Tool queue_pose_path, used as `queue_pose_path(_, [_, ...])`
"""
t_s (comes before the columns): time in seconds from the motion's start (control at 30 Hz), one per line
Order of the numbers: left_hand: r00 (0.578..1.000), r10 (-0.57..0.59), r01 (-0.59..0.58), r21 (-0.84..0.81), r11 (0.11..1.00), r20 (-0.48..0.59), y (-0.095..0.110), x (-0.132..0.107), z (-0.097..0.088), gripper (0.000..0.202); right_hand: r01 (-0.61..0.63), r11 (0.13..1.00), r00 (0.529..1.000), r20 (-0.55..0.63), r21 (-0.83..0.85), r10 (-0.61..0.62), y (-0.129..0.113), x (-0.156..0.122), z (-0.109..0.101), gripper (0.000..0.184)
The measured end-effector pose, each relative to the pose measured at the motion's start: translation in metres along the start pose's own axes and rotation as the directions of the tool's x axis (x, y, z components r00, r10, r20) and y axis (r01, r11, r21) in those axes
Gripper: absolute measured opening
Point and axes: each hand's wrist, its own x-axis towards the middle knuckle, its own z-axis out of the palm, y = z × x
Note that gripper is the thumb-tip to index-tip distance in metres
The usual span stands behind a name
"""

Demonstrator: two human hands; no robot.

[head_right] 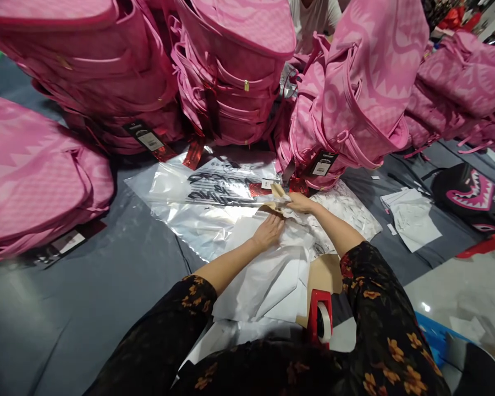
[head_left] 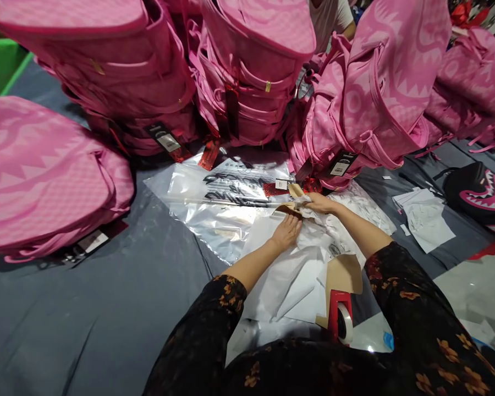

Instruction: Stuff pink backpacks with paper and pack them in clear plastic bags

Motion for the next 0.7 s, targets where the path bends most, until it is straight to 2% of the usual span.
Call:
queue_pose_path(0.07, [0.998,-0.026,0.026,-0.001,1.0,-0.053,0.003,0.005,-0.006,0.055,0.023,0.948,0.997,-0.078,0.317,0.001,0.0,-0.009,0.01,0.034])
queue_pose_path(0.13, [0.991,-0.065,0.066,0.0,0.998,-0.118,0.008,0.001,-0.008,0.047,-0.004,0.801,0.988,-0.122,0.599,0.096,0.001,-0.02,0.02,0.035])
queue_pose_path(0.2, [0.979,-0.082,0.088,0.021,0.996,-0.184,0.013,-0.01,-0.007,0.044,-0.049,0.692,0.974,-0.118,0.72,0.192,0.001,-0.029,0.025,0.035])
queue_pose_path(0.27, [0.972,-0.066,0.078,0.048,0.996,-0.227,0.018,-0.024,-0.005,0.042,-0.026,0.657,0.968,-0.144,0.754,0.203,-0.001,-0.037,0.024,0.037])
queue_pose_path(0.3, [0.971,-0.05,0.065,0.056,0.996,-0.235,0.02,-0.031,-0.003,0.039,0.008,0.661,0.972,-0.161,0.751,0.171,-0.002,-0.04,0.022,0.041])
queue_pose_path(0.37, [0.974,-0.014,0.028,0.06,0.998,-0.228,0.023,-0.043,0.001,0.033,0.073,0.69,0.982,-0.172,0.721,0.075,-0.007,-0.047,0.015,0.051])
queue_pose_path(0.43, [0.97,0.034,-0.02,0.057,0.998,-0.241,0.024,-0.049,0.005,0.029,0.086,0.738,0.991,-0.136,0.669,0.008,-0.012,-0.053,0.008,0.06])
queue_pose_path(0.5, [0.946,0.085,-0.069,0.06,0.996,-0.313,0.024,-0.048,0.009,0.025,0.075,0.78,0.994,-0.112,0.621,-0.007,-0.018,-0.058,0.005,0.062])
queue_pose_path(0.57, [0.91,0.117,-0.1,0.063,0.993,-0.398,0.023,-0.043,0.013,0.02,0.077,0.783,0.994,-0.105,0.617,-0.014,-0.024,-0.062,0.006,0.06])
queue_pose_path(0.63, [0.891,0.117,-0.105,0.051,0.993,-0.44,0.019,-0.036,0.017,0.016,0.098,0.751,0.994,-0.102,0.653,-0.041,-0.029,-0.065,0.009,0.061])
queue_pose_path(0.7, [0.889,0.106,-0.101,0.035,0.994,-0.446,0.014,-0.032,0.021,0.019,0.114,0.698,0.992,-0.124,0.707,-0.037,-0.032,-0.069,0.015,0.064])
